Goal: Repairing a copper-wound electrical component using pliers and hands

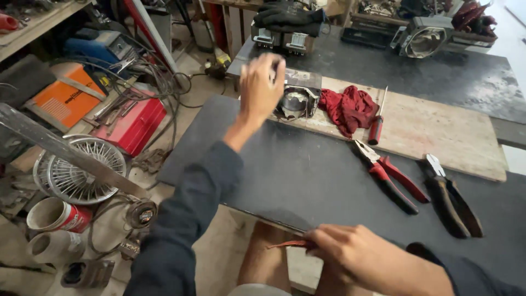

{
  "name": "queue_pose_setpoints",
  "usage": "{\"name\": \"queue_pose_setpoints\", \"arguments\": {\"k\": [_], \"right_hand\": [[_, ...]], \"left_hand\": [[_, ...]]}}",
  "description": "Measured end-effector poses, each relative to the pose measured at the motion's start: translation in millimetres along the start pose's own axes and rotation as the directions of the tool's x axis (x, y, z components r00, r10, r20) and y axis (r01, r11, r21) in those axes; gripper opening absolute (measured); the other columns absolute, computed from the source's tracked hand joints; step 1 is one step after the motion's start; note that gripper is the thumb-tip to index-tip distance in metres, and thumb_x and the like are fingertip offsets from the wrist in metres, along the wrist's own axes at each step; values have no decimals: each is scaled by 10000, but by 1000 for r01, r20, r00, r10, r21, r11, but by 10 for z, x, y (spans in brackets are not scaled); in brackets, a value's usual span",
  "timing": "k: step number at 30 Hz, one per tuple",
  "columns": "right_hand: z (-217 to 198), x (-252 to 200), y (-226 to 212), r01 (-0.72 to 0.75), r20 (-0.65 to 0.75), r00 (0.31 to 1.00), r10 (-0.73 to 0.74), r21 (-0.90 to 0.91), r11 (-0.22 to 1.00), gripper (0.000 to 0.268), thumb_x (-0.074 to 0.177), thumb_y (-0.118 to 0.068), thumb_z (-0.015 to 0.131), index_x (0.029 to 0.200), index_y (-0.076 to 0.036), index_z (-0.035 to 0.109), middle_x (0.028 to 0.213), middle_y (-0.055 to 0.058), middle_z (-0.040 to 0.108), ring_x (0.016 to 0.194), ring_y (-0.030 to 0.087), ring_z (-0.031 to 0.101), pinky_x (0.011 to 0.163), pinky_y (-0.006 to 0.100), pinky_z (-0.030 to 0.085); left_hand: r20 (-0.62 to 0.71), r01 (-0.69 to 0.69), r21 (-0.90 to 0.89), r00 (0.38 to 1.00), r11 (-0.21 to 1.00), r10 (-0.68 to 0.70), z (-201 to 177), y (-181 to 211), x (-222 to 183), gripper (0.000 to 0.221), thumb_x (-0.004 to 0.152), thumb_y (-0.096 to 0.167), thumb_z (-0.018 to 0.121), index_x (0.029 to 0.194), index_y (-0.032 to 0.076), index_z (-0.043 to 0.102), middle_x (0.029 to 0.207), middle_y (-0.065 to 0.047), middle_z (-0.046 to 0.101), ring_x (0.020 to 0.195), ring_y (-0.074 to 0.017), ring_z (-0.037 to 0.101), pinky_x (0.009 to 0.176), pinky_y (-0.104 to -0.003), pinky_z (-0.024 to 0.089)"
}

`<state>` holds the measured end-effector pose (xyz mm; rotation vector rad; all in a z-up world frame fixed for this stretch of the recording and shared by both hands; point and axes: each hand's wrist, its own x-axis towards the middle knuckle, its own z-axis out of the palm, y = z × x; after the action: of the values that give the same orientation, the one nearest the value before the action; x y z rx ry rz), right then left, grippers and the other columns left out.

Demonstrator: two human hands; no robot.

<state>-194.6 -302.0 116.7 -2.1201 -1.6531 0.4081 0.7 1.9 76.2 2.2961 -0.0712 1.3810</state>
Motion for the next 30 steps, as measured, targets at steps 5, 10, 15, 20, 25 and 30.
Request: {"name": "queue_pose_setpoints", "arguments": {"k": [5,10,15,20,25,30], "right_hand": [[74,-38,-80,-80,-67,995,75,-69,994,173,931,-209,666,1052,-96,614,862,8,697,644,212,719,550,379,552],[146,12,50,-116,-90,991,103,-148,982,193,967,-297,645,1026,-127,576,842,8,654,622,207,691,534,386,540],[-11,242,281,-159,-181,977,117,-239,958,106,946,-171,601,993,-86,558,782,101,588,699,403,694,536,519,560],[39,330,691,-282,-289,934,208,-244,928,121,963,-227,608,1042,-137,588,788,77,624,725,373,717,557,507,577],[-20,395,773,-381,-388,887,252,-302,874,146,979,-264,609,1089,-170,592,823,46,631,754,343,722,589,471,596],[-25,342,803,-341,-462,865,195,-257,904,121,936,-240,667,1045,-192,641,780,34,635,795,320,719,573,454,593]], "left_hand": [[555,339,-92,798,936,-234,-280,730,-734,568,895,481,544,1211,15,614,941,-103,774,703,-243,747,592,-363,592],[492,256,-173,859,951,-141,-41,785,-1044,384,895,162,636,1229,-27,668,807,-156,773,561,-306,708,509,-423,551],[425,151,225,874,963,-236,828,121,-1340,287,930,317,580,1163,279,745,1036,-65,774,794,-344,777,731,-495,624],[289,-69,416,955,907,-60,925,-172,-1238,212,881,228,668,1088,243,711,882,-14,660,660,-289,754,594,-463,613],[268,-158,528,963,835,13,728,-210,-965,58,910,252,614,932,266,666,679,61,658,612,-209,746,557,-392,587],[279,172,146,937,974,-208,-113,275,-470,487,943,607,557,776,174,706,713,-121,725,755,-418,739,633,-590,556]]}}
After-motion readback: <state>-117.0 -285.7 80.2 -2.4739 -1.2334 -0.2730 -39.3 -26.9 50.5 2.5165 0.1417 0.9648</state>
